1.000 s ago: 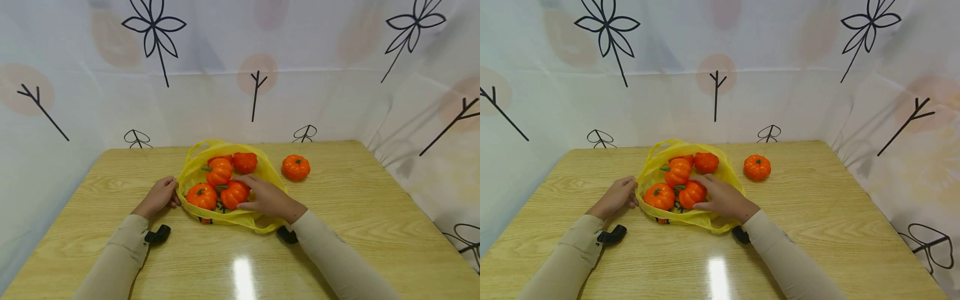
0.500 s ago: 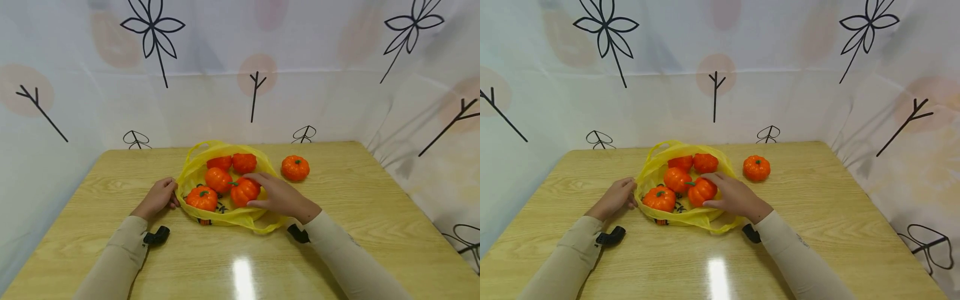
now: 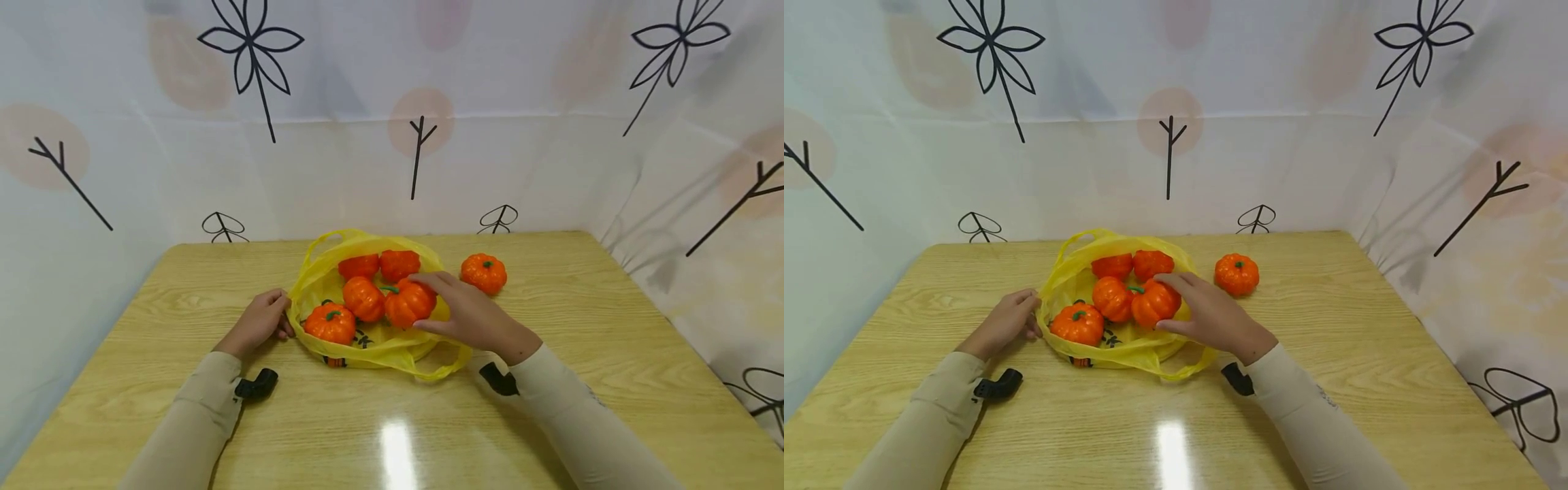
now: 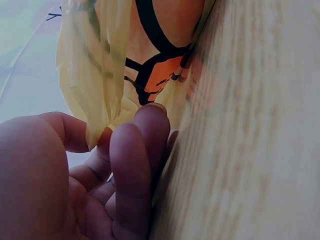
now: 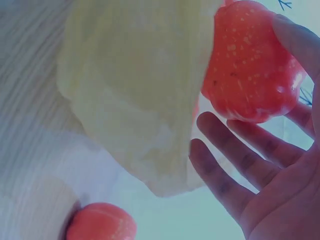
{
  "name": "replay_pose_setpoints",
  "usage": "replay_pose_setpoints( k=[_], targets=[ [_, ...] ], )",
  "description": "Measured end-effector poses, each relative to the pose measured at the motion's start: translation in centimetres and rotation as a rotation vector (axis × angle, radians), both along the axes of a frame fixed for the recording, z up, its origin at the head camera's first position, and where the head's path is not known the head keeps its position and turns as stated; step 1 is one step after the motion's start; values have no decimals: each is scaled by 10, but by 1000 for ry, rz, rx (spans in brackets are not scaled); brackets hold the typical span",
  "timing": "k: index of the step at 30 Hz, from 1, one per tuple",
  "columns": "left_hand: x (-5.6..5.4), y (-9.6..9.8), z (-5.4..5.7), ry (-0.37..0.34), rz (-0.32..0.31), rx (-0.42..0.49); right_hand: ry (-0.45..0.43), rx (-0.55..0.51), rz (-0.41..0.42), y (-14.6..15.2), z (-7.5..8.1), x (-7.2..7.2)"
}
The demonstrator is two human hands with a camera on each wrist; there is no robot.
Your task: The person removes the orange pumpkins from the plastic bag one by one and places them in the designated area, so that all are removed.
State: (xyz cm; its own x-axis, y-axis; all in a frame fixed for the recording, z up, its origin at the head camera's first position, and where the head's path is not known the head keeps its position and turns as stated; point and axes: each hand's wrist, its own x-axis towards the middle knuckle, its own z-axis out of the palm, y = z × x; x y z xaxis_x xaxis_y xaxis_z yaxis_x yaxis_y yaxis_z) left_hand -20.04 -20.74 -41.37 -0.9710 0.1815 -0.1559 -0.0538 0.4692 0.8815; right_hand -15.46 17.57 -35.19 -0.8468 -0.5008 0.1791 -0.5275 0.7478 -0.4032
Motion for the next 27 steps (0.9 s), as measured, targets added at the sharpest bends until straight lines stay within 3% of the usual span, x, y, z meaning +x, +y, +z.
replay_pose_setpoints(
  k=[11,19,27],
  targets=[
    [-1,-1,0,-4,14,-20,61,-54,16,8,11,-2],
    [-2,2,3,-2,10,-18,94,-153,-23,20,22,-3],
    [-1,2,3,-27,6,-9,166,-208,-31,26,22,-7]
  ],
)
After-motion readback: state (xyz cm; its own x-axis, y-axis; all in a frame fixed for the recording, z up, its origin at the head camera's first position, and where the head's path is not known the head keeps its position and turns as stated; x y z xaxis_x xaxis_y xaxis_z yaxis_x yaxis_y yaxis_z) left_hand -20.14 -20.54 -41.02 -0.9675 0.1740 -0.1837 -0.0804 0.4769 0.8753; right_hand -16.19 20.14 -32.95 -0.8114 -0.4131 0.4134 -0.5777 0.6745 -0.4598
